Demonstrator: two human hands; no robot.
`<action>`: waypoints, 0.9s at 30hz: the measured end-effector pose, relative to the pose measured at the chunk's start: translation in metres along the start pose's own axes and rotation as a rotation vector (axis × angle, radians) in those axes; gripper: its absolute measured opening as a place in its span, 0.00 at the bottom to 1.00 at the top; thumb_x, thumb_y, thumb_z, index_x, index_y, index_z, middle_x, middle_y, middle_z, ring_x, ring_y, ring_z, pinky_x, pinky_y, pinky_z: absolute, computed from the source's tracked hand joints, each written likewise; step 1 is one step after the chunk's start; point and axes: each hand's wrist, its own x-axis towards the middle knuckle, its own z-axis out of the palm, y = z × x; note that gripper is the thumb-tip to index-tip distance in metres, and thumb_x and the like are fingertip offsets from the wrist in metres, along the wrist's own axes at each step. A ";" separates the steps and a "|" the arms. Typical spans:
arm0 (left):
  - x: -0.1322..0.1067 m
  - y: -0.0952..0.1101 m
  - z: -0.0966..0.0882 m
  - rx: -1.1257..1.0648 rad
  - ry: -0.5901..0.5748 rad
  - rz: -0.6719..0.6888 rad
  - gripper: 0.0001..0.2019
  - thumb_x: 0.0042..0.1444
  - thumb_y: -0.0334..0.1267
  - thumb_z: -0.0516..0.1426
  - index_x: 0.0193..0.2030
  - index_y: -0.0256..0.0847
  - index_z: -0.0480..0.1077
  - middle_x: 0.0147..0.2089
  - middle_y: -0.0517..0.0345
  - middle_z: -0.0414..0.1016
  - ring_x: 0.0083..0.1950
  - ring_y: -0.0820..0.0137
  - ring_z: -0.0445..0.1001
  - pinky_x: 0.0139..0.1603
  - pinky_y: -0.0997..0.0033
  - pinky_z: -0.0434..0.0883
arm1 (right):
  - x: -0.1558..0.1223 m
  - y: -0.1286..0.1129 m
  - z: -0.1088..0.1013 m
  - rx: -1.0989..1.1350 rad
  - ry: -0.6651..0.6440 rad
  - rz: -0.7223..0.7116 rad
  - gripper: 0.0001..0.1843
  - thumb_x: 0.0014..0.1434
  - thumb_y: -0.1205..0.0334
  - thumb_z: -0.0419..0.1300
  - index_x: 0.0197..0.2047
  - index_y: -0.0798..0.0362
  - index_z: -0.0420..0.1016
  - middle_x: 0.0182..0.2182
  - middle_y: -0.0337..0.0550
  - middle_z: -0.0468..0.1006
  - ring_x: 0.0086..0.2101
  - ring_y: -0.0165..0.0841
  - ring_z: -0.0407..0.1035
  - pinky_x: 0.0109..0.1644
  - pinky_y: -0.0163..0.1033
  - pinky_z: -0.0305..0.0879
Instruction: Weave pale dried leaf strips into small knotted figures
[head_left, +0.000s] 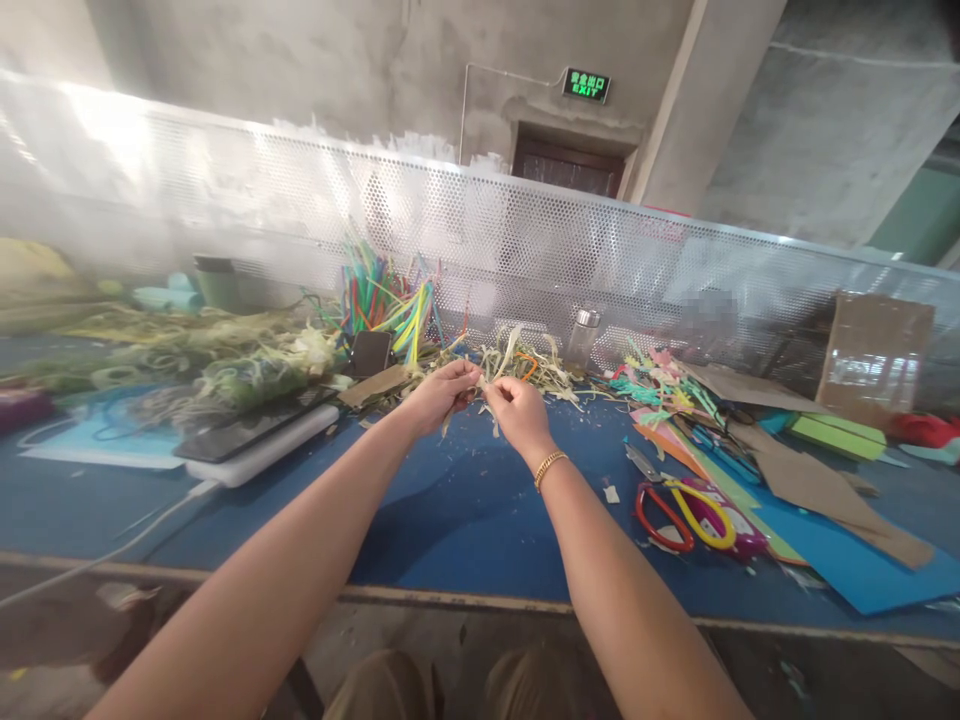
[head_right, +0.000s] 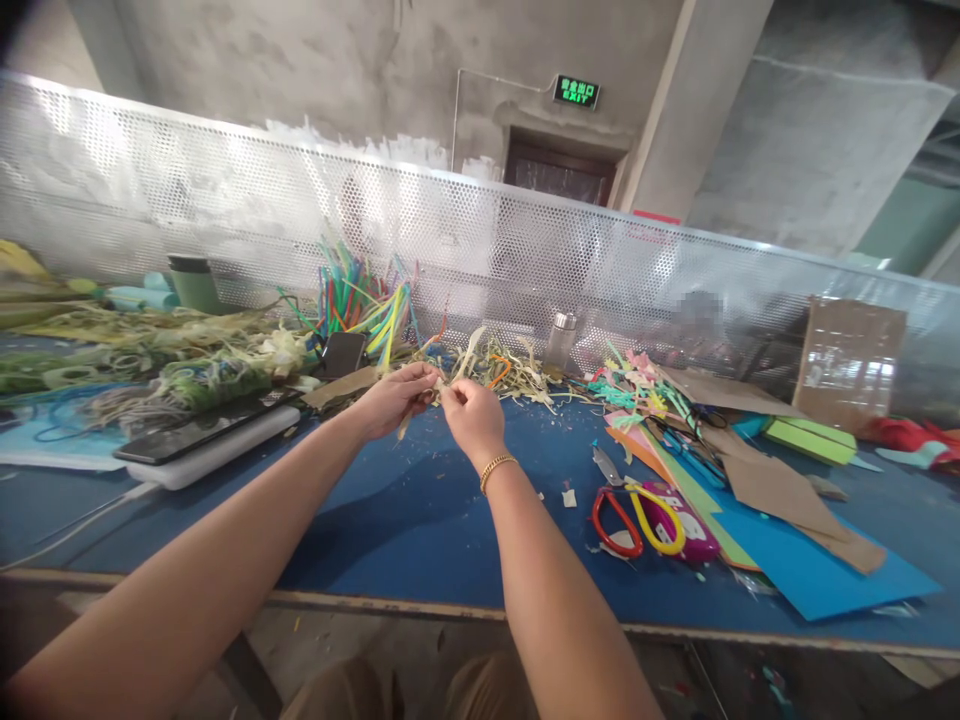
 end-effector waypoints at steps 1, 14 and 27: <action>0.000 0.000 0.000 0.003 0.002 -0.001 0.09 0.52 0.38 0.61 0.31 0.38 0.66 0.22 0.63 0.62 0.22 0.79 0.60 0.20 0.81 0.54 | 0.000 0.000 0.000 0.000 0.003 -0.006 0.14 0.56 0.54 0.54 0.23 0.52 0.68 0.18 0.34 0.67 0.22 0.27 0.59 0.28 0.32 0.52; 0.001 -0.005 -0.002 0.065 -0.011 -0.024 0.10 0.53 0.40 0.61 0.29 0.37 0.66 0.23 0.62 0.64 0.22 0.79 0.62 0.23 0.80 0.59 | -0.001 -0.001 0.003 0.010 0.031 0.021 0.14 0.55 0.55 0.55 0.21 0.52 0.66 0.16 0.33 0.66 0.21 0.26 0.57 0.27 0.31 0.52; -0.002 0.004 0.002 -0.023 0.015 -0.070 0.07 0.52 0.36 0.62 0.32 0.34 0.70 0.24 0.60 0.68 0.21 0.81 0.63 0.22 0.82 0.61 | 0.002 0.009 0.003 0.029 0.029 -0.025 0.16 0.59 0.51 0.54 0.25 0.52 0.68 0.18 0.33 0.64 0.22 0.27 0.57 0.28 0.32 0.51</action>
